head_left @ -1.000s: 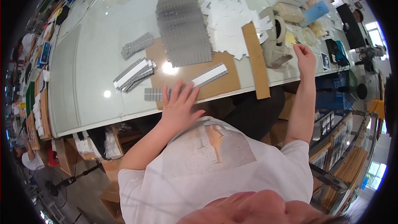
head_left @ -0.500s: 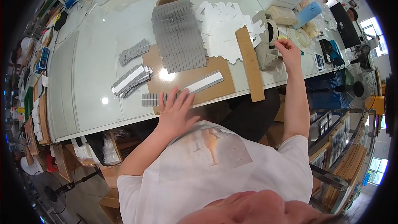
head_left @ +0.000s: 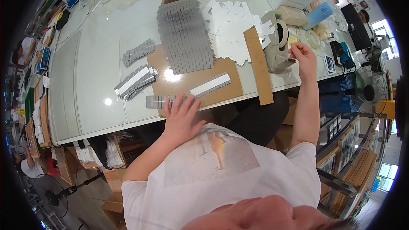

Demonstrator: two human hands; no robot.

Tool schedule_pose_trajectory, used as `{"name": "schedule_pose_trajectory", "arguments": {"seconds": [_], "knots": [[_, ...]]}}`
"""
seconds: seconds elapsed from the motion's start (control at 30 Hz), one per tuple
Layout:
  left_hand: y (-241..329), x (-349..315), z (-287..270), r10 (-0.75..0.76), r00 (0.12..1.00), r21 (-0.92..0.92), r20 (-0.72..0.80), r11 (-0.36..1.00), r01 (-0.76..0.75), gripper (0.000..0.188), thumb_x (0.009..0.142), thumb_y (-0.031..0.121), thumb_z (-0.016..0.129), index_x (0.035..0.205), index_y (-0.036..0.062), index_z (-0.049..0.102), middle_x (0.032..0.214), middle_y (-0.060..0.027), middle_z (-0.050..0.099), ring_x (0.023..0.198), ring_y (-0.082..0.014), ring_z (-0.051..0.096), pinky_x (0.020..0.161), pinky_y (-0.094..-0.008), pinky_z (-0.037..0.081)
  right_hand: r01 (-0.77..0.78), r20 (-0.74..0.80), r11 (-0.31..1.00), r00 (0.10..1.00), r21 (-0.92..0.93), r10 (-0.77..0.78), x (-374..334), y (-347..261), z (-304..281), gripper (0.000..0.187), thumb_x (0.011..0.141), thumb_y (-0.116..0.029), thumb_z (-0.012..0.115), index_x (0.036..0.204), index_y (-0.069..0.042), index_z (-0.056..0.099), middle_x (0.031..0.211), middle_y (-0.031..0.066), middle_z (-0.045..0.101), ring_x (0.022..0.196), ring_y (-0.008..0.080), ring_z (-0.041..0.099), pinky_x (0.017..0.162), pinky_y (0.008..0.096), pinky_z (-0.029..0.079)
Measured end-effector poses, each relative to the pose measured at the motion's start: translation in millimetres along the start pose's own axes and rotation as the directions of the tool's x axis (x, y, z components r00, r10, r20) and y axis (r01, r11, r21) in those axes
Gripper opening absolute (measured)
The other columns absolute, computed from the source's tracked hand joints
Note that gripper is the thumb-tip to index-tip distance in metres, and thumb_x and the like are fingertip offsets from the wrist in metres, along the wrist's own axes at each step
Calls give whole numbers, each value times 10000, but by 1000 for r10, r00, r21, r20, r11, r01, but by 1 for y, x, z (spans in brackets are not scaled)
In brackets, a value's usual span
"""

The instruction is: The person aligns and sticks metallic laminations onto a tape strip by hand to produce a transformer core.

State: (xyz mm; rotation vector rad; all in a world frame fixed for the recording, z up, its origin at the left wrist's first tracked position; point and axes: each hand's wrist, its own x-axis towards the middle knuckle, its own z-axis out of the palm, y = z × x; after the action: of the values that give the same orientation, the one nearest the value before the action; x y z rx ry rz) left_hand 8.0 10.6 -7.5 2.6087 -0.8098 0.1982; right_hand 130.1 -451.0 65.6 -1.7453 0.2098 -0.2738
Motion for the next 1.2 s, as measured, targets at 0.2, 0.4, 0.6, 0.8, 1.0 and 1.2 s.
{"name": "schedule_pose_trajectory", "arguments": {"seconds": [0.2,0.4,0.6,0.8,1.0,1.2], "knots": [[1,0,1,-5,1000,5,-9,1000,5,714,782,401,826,1384,108,579,1479,-79,486,1448,-345,345,1184,-637,169,-128,-82,991,988,38,131,3,-11,-10,143,929,-143,750,1023,-36,733,868,35,732,721,62,608,649,202,440],[-1,-1,1,-7,1000,-2,-13,1000,7,719,782,400,825,1390,110,574,1476,-76,490,1450,-340,340,1183,-633,172,-245,-100,968,966,-47,239,7,-23,-12,237,906,-85,742,1115,-37,641,861,62,738,663,77,652,574,191,446],[-2,-2,0,-5,999,12,-38,1000,6,725,771,400,832,1388,117,577,1475,-73,492,1448,-337,342,1178,-626,176,-228,-60,973,971,40,230,-13,-24,-12,192,913,-50,715,1065,-46,598,862,107,740,674,115,683,553,210,455],[-2,-3,3,0,999,7,-44,1000,0,717,763,394,839,1374,123,582,1471,-70,494,1446,-333,345,1178,-619,171,-203,-172,979,964,27,204,-59,-5,8,168,937,-26,688,1038,-39,555,896,144,740,716,156,702,577,241,496],[1,-1,1,7,999,5,-53,1000,-7,702,756,379,842,1360,126,589,1453,-58,503,1430,-325,362,1179,-609,177,-131,-231,991,964,1,128,-63,24,16,141,950,-15,649,1029,-35,533,868,125,716,721,164,694,603,249,516],[-3,1,7,-6,995,-18,-104,1000,4,658,771,379,821,1335,110,615,1381,-52,549,1341,-306,436,1174,-583,195,-95,-297,933,955,-347,-13,-82,73,2,202,992,-69,642,1165,-4,560,910,90,741,776,141,711,678,246,534]]}}
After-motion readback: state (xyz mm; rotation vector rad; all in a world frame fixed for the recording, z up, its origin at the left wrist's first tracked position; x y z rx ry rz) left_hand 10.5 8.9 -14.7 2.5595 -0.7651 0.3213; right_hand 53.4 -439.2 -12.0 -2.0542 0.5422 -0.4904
